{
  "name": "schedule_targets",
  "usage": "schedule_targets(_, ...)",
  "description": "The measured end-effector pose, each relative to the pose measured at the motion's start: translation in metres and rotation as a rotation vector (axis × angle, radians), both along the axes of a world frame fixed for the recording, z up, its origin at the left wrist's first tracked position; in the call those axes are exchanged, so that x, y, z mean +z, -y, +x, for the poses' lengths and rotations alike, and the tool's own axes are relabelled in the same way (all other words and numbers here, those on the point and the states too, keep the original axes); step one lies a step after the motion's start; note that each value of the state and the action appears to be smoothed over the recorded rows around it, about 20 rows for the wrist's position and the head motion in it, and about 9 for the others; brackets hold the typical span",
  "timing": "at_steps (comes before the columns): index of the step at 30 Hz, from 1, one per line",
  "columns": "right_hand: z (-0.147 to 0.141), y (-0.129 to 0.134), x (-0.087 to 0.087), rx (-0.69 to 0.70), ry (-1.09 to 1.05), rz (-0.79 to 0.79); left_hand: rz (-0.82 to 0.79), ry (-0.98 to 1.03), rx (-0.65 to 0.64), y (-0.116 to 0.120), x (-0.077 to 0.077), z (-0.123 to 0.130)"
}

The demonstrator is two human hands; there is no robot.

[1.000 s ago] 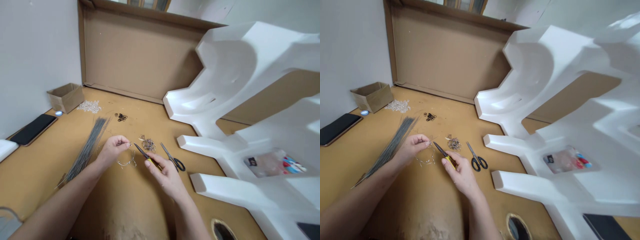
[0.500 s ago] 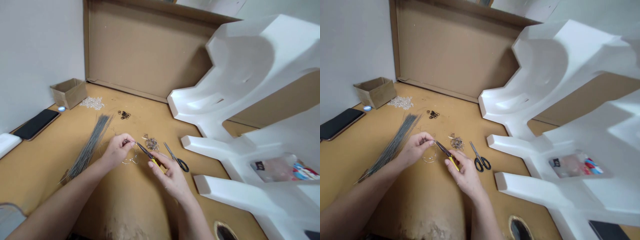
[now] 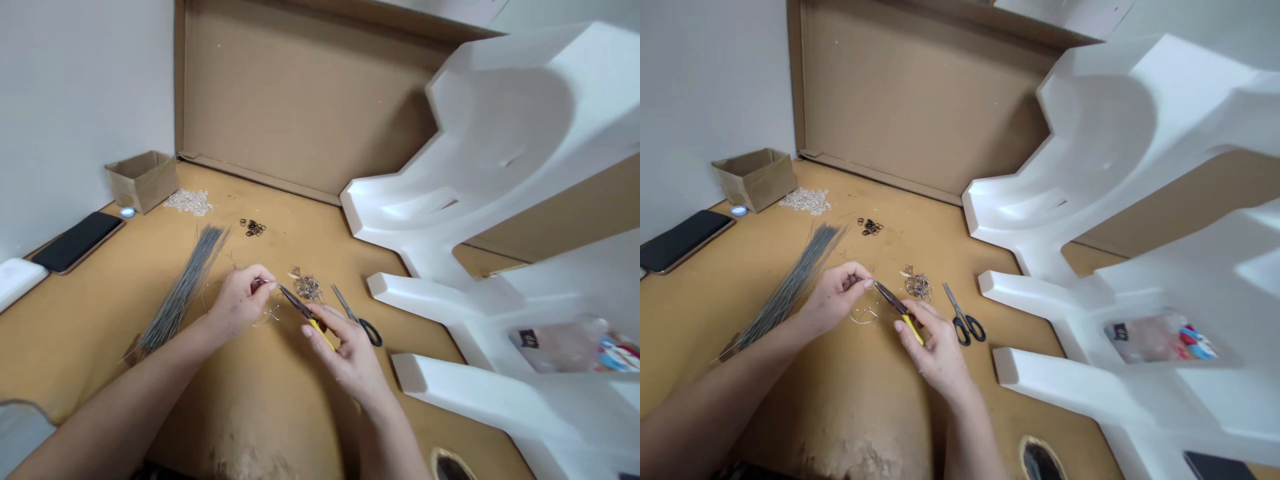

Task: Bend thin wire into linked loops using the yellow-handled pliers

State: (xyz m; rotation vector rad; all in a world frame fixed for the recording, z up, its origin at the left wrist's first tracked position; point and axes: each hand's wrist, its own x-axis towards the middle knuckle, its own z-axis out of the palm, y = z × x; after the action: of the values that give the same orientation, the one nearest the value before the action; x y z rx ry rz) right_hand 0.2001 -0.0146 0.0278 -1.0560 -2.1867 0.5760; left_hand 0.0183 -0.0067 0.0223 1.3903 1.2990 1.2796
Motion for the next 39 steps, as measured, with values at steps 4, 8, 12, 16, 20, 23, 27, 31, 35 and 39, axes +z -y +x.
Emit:
schedule_targets(4, -0.002, -0.001, 0.0, 0.0, -0.011, 0.023, 0.04, -0.013, 0.0, 0.0, -0.002, 0.0)
schedule_targets(8, -0.002, 0.001, 0.001, -0.004, 0.0, 0.047, 0.072, -0.038, 0.007, 0.001, -0.004, 0.0)
schedule_targets(12, -0.003, 0.002, 0.001, -0.004, 0.013, 0.093, 0.115, -0.059, 0.016, 0.001, -0.006, 0.001)
schedule_targets(16, -0.004, 0.002, -0.001, -0.01, 0.022, 0.137, 0.121, -0.073, 0.022, 0.001, -0.008, 0.002)
schedule_targets(20, -0.006, 0.001, -0.004, -0.014, 0.022, 0.187, 0.137, -0.088, 0.03, 0.002, -0.009, 0.003)
schedule_targets(23, -0.007, 0.002, -0.006, -0.02, 0.036, 0.228, 0.174, -0.121, 0.05, 0.002, -0.009, 0.004)
schedule_targets(27, -0.01, 0.004, -0.009, -0.03, 0.057, 0.297, 0.248, -0.197, 0.107, 0.002, -0.009, 0.004)
schedule_targets(31, -0.014, 0.006, -0.012, -0.045, 0.089, 0.362, 0.346, -0.303, 0.178, 0.003, -0.011, 0.006)
schedule_targets(35, -0.017, 0.008, -0.014, -0.064, 0.118, 0.386, 0.436, -0.402, 0.23, 0.004, -0.013, 0.007)
schedule_targets(39, -0.02, 0.011, -0.013, -0.078, 0.111, 0.357, 0.515, -0.488, 0.269, 0.005, -0.016, 0.007)
